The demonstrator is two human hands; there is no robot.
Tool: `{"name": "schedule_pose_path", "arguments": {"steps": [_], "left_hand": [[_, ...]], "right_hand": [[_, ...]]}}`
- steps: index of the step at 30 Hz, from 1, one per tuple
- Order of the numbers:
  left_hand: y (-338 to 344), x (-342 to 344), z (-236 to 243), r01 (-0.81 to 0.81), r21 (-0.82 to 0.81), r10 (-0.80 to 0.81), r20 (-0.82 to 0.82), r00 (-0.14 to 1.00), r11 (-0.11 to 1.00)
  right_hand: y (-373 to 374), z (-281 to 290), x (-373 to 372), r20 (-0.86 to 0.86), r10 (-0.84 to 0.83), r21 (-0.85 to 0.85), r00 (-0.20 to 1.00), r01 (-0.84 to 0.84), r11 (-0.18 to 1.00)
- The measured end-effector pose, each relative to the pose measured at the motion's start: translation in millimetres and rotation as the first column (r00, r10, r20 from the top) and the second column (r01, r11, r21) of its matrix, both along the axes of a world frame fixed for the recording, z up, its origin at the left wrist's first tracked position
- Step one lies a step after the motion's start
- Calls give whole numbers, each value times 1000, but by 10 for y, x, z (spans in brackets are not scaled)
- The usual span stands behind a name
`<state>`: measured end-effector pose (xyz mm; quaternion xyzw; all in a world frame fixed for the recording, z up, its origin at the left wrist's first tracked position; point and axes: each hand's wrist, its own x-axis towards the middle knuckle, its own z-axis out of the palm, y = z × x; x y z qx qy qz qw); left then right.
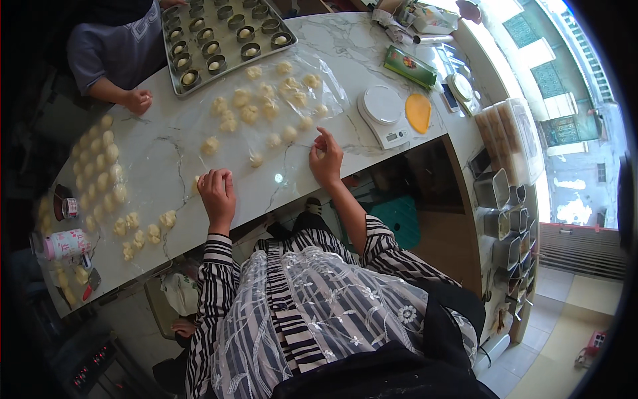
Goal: The person shapes small pieces of dough by hand on a counter.
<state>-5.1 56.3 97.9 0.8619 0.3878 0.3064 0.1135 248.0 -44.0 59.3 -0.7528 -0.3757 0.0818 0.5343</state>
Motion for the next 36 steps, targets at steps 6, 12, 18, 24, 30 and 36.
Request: {"name": "schedule_pose_path", "arguments": {"steps": [6,12,18,24,30,36], "left_hand": [[32,-8,23,6,20,-7,7,1000,1000],[193,59,97,11,61,-13,36,999,998],[311,139,219,35,109,-41,50,998,993],[517,227,487,82,162,-90,45,995,983],[671,197,760,137,155,-139,-1,990,978],[771,232,904,188,158,-188,-19,982,969]], "right_hand": [[-227,63,-65,-31,121,47,992,-120,992],[-442,349,210,71,360,-114,930,-351,929],[-427,456,183,163,444,-527,881,-303,794],[-359,325,105,266,446,-603,855,-213,768],[-226,569,38,57,365,-337,929,-326,883],[610,735,-755,19,652,-187,758,-637,747]]}}
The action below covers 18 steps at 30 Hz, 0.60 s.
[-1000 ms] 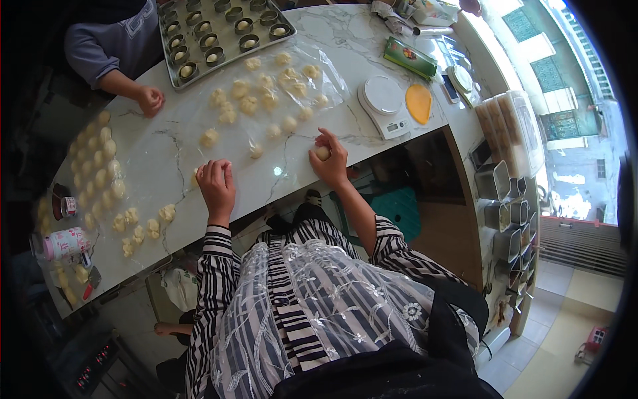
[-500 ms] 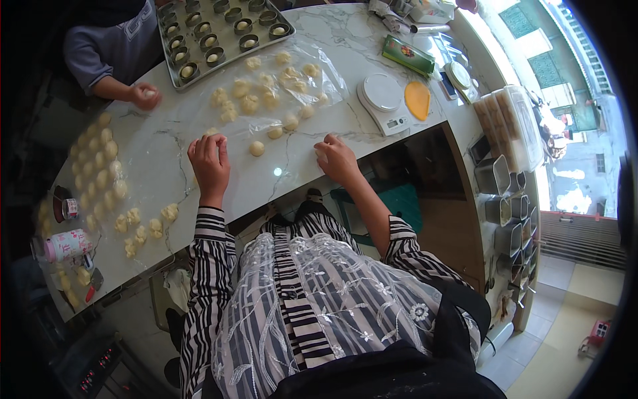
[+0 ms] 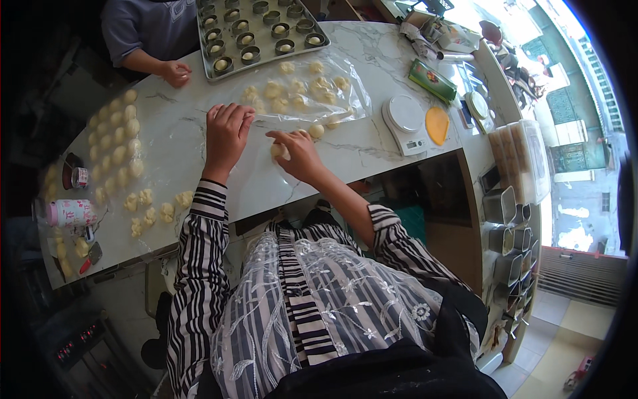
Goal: The person shapes small pieces of dough by hand on a counter.
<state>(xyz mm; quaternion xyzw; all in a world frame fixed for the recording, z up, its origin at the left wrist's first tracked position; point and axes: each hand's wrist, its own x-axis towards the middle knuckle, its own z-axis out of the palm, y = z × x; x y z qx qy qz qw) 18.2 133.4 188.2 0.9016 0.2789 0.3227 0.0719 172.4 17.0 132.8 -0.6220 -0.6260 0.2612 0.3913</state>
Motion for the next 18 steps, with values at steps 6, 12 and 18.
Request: {"name": "schedule_pose_path", "arguments": {"steps": [6,12,18], "left_hand": [[20,60,97,3,16,-3,-8,1000,1000],[5,-61,3,-23,4,23,-2,1000,1000],[54,-33,35,-2,-23,3,34,999,1000]], "right_hand": [[464,-279,-237,401,-128,26,907,128,991],[309,-135,-267,359,-40,-82,932,74,994],[101,-178,-69,177,-202,113,963,184,976]]}}
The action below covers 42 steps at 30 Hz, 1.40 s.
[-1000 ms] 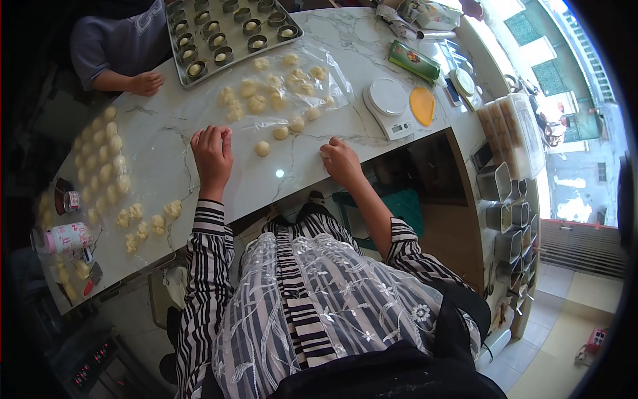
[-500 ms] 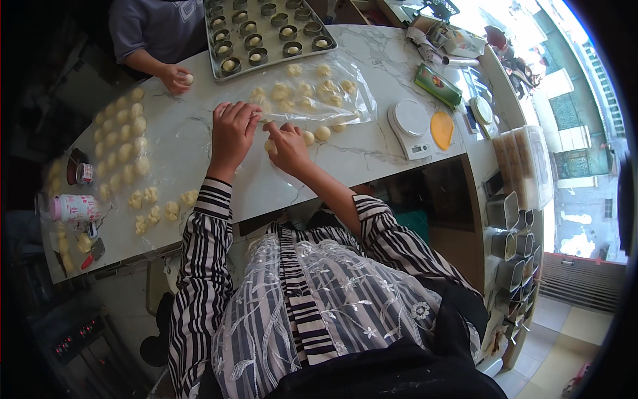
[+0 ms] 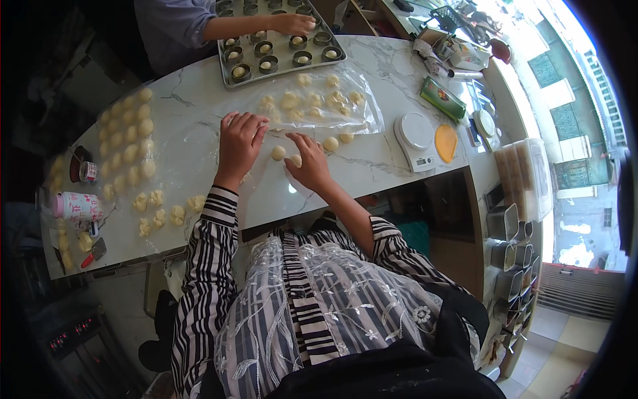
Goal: The person shapes small pieces of dough by hand on a counter.
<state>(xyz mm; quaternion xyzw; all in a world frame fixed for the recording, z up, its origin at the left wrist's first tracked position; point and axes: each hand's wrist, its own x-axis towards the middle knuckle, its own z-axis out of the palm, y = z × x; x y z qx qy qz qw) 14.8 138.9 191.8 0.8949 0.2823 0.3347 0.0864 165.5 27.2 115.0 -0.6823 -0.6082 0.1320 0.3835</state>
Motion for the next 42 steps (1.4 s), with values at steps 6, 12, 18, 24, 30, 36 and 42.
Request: {"name": "schedule_pose_path", "arguments": {"steps": [6,12,18,24,30,36,42], "left_hand": [[90,23,135,4,-27,-2,66,998,1000],[96,43,117,15,-11,-13,128,992,1000],[108,78,117,-67,-82,83,217,973,994],[-48,23,-105,-140,-212,192,250,949,967],[-451,102,-314,-233,-263,284,176,942,936],[-795,53,-548,-439,-337,483,57,874,833],[-1103,281,-640,-578,-307,610,11,793,756]], "right_hand": [[98,62,240,-58,-11,-34,998,9,999],[219,-129,956,159,-228,-204,961,258,944],[237,-15,1635,166,-256,-158,952,282,946],[359,-91,1696,124,-54,-339,991,93,936],[486,-633,1787,414,-37,-251,910,153,956],[599,-382,1791,16,-41,-414,999,44,909],[33,466,1948,-195,254,-186,947,-290,939]]}}
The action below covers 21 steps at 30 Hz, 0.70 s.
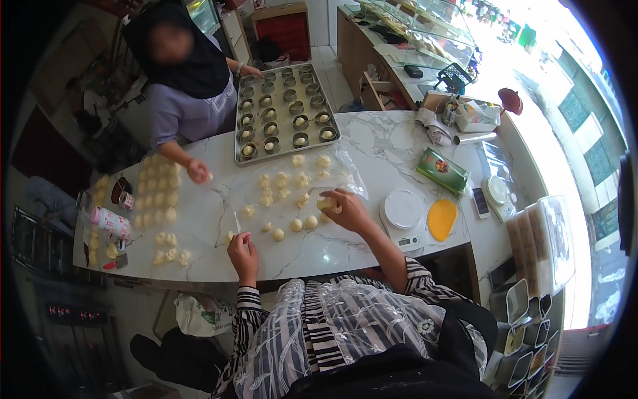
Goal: The person shapes small pieces of dough by hand on a counter.
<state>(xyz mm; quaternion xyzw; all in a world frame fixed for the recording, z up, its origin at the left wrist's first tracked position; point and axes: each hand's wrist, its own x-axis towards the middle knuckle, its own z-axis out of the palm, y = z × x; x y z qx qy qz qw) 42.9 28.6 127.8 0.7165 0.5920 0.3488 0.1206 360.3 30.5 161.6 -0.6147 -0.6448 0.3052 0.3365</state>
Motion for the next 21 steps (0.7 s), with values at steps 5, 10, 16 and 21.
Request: {"name": "schedule_pose_path", "arguments": {"steps": [5,10,16,21], "left_hand": [[-329,175,-214,-94,-60,81,-187,979,994],[-602,477,-247,-37,-59,30,-112,993,998],[-710,828,-448,65,-38,-70,-125,990,997],[-736,859,-526,88,19,-83,-187,979,996]], "right_hand": [[-600,-511,73,245,214,-56,946,-207,977],[-797,-576,80,278,53,216,959,-116,969],[-789,-874,-144,-174,226,145,958,-202,969],[-916,-1029,29,-246,266,58,932,-260,964]]}}
